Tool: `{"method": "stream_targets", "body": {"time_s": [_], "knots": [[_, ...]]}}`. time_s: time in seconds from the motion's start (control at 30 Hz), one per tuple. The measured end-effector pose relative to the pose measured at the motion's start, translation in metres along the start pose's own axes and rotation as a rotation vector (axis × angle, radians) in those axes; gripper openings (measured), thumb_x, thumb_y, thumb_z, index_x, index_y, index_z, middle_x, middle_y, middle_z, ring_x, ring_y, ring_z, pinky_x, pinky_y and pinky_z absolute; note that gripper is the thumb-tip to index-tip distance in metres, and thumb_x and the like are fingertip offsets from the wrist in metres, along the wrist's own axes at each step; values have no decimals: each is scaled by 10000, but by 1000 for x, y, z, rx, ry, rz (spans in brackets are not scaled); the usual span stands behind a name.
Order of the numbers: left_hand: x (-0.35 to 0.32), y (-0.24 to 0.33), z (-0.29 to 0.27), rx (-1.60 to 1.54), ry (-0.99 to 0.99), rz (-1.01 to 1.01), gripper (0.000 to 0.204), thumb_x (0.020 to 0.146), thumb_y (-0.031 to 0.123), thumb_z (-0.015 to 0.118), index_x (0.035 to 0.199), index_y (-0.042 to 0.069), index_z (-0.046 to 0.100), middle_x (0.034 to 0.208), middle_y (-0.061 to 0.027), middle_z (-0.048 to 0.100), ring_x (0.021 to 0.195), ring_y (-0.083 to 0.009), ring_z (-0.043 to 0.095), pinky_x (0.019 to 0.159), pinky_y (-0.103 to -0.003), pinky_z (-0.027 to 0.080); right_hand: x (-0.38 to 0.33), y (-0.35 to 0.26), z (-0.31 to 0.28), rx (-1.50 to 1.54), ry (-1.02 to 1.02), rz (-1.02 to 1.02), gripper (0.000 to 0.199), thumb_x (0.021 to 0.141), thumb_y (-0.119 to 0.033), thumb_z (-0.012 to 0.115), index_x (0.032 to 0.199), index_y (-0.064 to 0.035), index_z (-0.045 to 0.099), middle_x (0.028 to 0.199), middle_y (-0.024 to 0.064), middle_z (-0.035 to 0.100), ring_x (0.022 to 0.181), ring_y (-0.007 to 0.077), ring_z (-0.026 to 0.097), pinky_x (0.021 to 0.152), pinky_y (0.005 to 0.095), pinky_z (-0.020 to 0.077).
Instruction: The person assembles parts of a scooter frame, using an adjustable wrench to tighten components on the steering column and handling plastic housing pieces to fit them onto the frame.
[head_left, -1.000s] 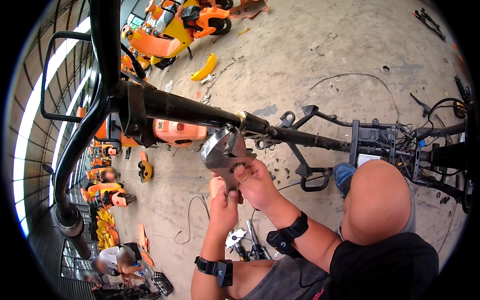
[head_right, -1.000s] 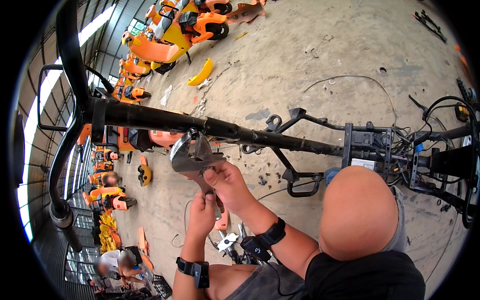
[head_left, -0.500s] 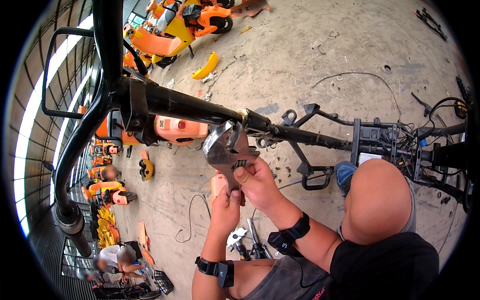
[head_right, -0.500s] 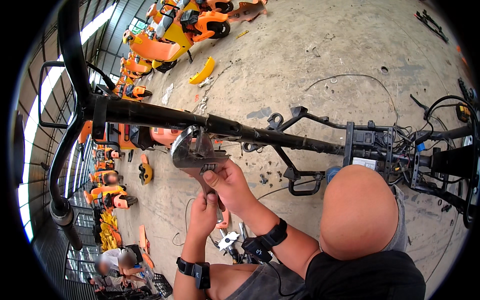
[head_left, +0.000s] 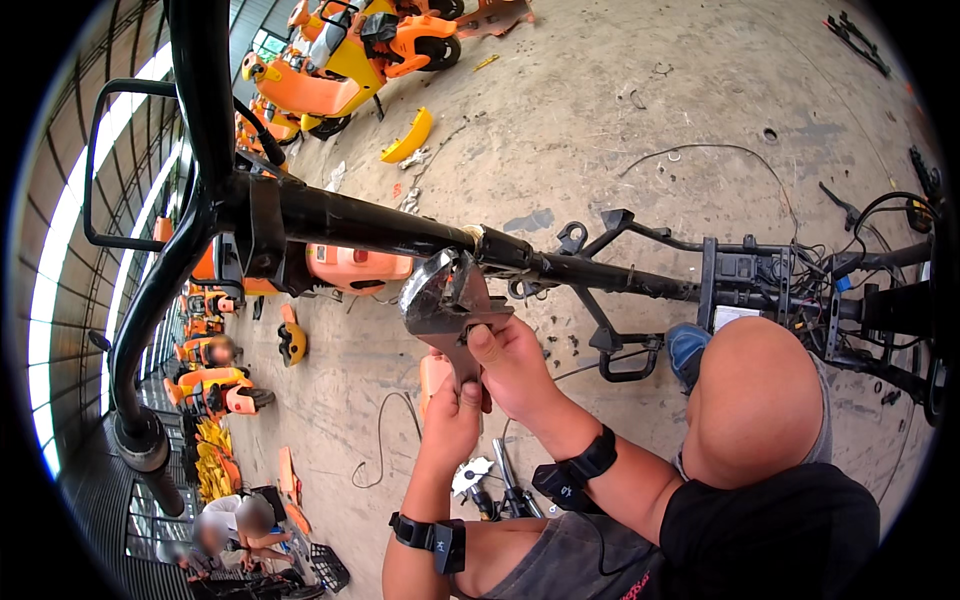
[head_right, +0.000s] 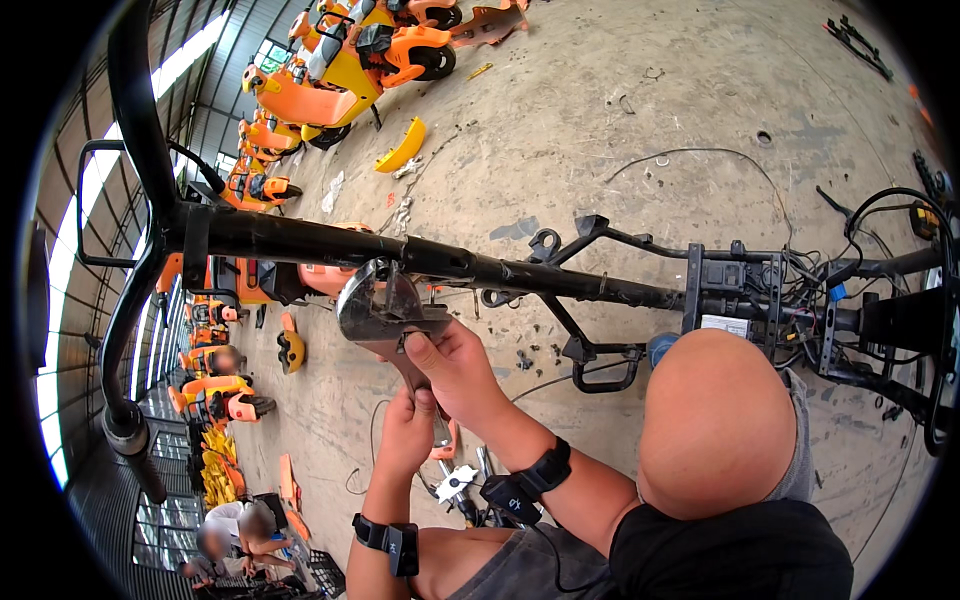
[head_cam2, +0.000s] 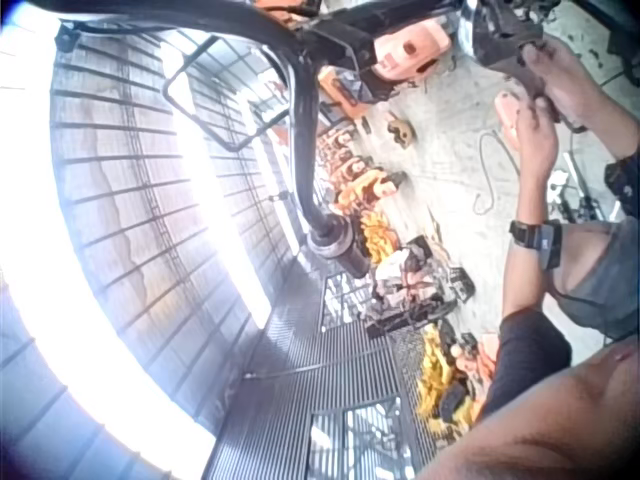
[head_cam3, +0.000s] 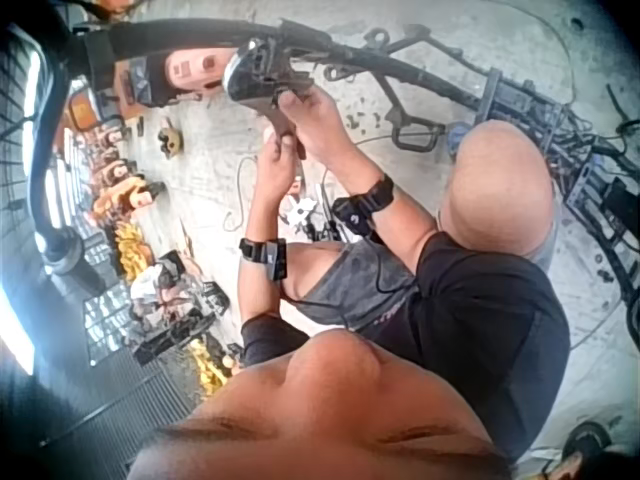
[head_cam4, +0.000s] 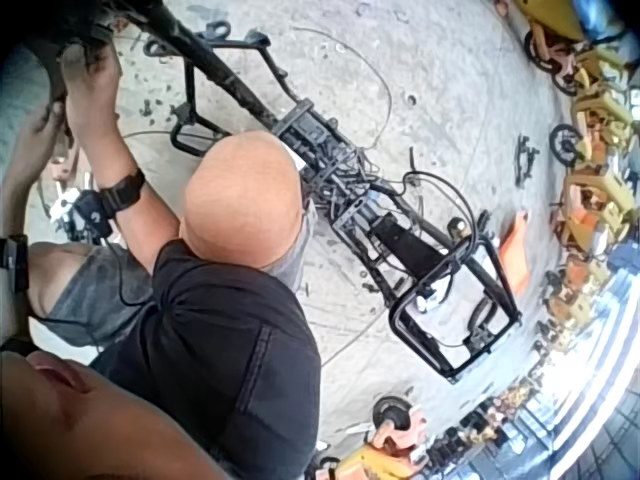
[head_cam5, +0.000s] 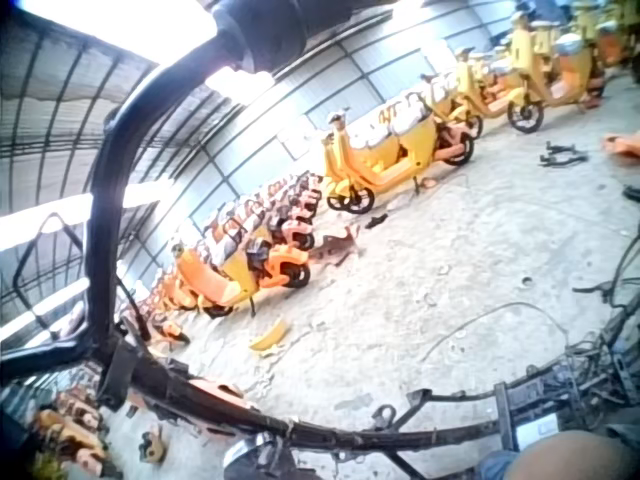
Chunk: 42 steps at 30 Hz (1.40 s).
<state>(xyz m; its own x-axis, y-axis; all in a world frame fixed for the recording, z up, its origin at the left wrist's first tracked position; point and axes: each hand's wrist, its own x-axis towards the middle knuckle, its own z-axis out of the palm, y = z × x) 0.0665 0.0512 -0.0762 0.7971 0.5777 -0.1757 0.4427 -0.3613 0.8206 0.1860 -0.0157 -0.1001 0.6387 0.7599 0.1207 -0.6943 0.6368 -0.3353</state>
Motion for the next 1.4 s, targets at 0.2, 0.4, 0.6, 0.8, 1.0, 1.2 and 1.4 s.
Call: {"method": "stream_targets", "body": {"time_s": [0.2, 0.4, 0.6, 0.8, 1.0, 1.2, 1.4], "knots": [[-1, 6, 0, 16, 45, -39, 327, 1016, 342, 445, 1044, 37, 560, 773, -7, 562, 700, -95, 516, 635, -250, 428, 4, 7, -4, -52, -51, 22, 615, 877, -564, 566, 1118, 2, 580, 907, 108, 676, 588, 92, 596, 453, 209, 456], [-1, 0, -4, 68, 74, -29, 333, 1011, 341, 458, 1000, 24, 559, 745, -11, 568, 690, -96, 520, 640, -253, 436, 5, 9, 2, -12, -27, -62, 538, 886, -469, 620, 1144, 0, 555, 988, 129, 674, 589, 103, 604, 449, 209, 457], [-1, 2, -2, 45, 70, -50, 339, 1008, 342, 463, 989, 16, 555, 737, -14, 569, 686, -101, 523, 636, -260, 435, 4, 3, -6, -12, -71, -10, 505, 886, -386, 670, 1180, -9, 509, 1048, 98, 646, 776, 82, 599, 639, 220, 504], [2, 1, -2, 44, 86, -23, 326, 1014, 321, 447, 995, 15, 558, 743, -17, 566, 687, -104, 517, 642, -264, 432, 9, 3, -5, -33, -93, 52, 696, 814, -593, 614, 1154, 13, 572, 948, 119, 675, 724, 136, 650, 588, 243, 530], [0, 1, -3, 39, 94, -47, 331, 1014, 319, 451, 988, 8, 561, 742, -20, 570, 687, -108, 517, 647, -265, 432, 10, 9, -4, -1, -94, 6, 747, 803, -617, 585, 1163, 37, 552, 1005, 148, 663, 905, 183, 649, 713, 280, 548], [1, -1, -6, 85, 148, -37, 339, 1005, 316, 479, 970, -8, 572, 731, -35, 584, 686, -117, 532, 652, -276, 448, 13, 23, -19, -53, -66, 77, 691, 847, -566, 588, 1165, 46, 544, 1031, 146, 661, 989, 197, 630, 841, 318, 515], [-1, -2, -12, 143, 161, 2, 376, 1008, 371, 461, 990, 8, 557, 756, -17, 586, 689, -93, 536, 615, -247, 438, 13, 15, -17, -201, 16, 92, 619, 857, -500, 637, 1148, 41, 561, 1024, 95, 657, 964, 139, 599, 893, 298, 469]]}}
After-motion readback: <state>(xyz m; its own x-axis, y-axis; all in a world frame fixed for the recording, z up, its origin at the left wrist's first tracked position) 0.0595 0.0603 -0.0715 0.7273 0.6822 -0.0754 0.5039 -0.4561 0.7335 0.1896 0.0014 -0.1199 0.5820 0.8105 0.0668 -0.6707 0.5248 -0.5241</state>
